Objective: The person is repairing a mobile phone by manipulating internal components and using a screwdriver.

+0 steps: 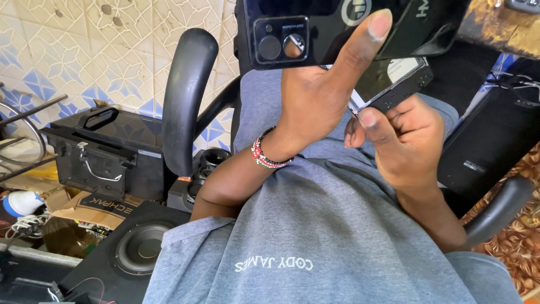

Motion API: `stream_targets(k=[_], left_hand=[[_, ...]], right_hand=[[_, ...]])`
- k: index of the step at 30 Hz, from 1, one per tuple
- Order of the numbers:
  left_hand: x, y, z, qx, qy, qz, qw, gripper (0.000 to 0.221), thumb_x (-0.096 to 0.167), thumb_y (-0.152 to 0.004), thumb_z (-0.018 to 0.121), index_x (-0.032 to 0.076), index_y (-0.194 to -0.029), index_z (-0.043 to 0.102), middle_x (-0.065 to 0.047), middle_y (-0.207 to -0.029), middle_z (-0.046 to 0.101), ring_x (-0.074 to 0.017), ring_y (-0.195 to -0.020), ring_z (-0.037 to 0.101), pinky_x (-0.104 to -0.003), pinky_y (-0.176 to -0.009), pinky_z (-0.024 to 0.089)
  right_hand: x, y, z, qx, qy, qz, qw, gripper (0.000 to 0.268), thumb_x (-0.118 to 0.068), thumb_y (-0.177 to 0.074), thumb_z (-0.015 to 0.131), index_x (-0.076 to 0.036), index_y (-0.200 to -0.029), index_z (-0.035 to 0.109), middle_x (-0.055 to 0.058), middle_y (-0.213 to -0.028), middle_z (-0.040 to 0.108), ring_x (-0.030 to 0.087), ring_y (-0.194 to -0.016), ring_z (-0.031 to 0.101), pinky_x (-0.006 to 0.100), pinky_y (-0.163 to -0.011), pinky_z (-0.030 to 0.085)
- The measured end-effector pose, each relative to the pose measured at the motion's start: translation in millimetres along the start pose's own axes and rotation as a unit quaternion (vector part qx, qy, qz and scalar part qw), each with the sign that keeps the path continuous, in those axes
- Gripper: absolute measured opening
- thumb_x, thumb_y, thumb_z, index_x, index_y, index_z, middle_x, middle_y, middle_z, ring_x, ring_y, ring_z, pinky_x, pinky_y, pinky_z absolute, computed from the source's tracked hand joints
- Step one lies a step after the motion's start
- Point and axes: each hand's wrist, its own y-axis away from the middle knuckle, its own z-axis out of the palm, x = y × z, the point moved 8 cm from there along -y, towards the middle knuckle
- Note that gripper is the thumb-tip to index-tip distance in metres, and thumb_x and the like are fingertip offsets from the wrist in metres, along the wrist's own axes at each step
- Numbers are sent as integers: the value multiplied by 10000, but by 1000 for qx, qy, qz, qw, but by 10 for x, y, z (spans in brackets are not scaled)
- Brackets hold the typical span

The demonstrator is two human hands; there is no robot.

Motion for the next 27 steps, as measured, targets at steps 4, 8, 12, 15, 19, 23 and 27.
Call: stream_targets(k=[4, 8, 12, 15, 19, 23, 27], left_hand=[[89, -5, 22, -5, 3, -5, 1000, 276, 409, -916, 657, 145, -852, 702, 106, -760, 595, -9, -692, 553, -220, -625, 539], [153, -21, 35, -18, 16, -23, 999, 270, 411, -878, 645, 178, -745, 612, 86, -610, 518, -18, -516, 510, -217, -437, 470], [313, -34, 105, -84, 22, 4, 996, 324, 369, -932, 579, 178, -707, 443, 95, -668, 433, -26, -612, 442, -231, -568, 390], [257, -25, 98, -94, 16, 0, 995, 339, 322, -931, 594, 198, -695, 385, 101, -679, 397, -34, -628, 404, -242, -597, 379], [186, -18, 37, -79, 3, -3, 997, 372, 273, -890, 690, 218, -717, 366, 125, -756, 368, -43, -712, 385, -253, -644, 390], [150, 24, 76, -136, 28, 8, 990, 484, 230, -930, 624, 215, -710, 193, 113, -687, 221, -55, -612, 236, -269, -565, 223], [-41, 72, -58, -98, 10, 27, 995, 39, 219, -943, 781, 231, -936, 744, 167, -931, 624, 28, -909, 600, -220, -878, 603]], right_hand=[[-11, 38, -6, 30, 16, -28, 999, 372, -195, -1067, 579, 22, -794, 450, 162, -626, 575, 253, -599, 652, 346, -593, 578], [-97, 22, -9, -10, 37, -12, 999, 404, -274, -1041, 581, 36, -782, 570, 137, -689, 640, 218, -662, 678, 306, -656, 584], [-156, 67, -63, -24, 50, 20, 998, 535, -466, -943, 586, 63, -941, 665, 165, -855, 737, 222, -764, 732, 303, -691, 591], [-206, 96, -192, 14, 35, 32, 999, 536, -452, -997, 544, 70, -1059, 653, 130, -928, 693, 214, -884, 686, 316, -813, 565], [-206, 154, -338, 35, 85, 39, 995, 466, -353, -1046, 529, 81, -1130, 676, -25, -674, 434, 68, -633, 364, 236, -583, 288], [-301, 139, -297, 23, 98, 26, 995, 435, -339, -1060, 500, 3, -800, 566, -58, -645, 344, 74, -622, 305, 258, -577, 245], [-264, 112, -280, 20, 71, 10, 997, 410, -277, -1048, 494, -16, -732, 475, -50, -607, 299, 78, -570, 260, 273, -539, 198]])
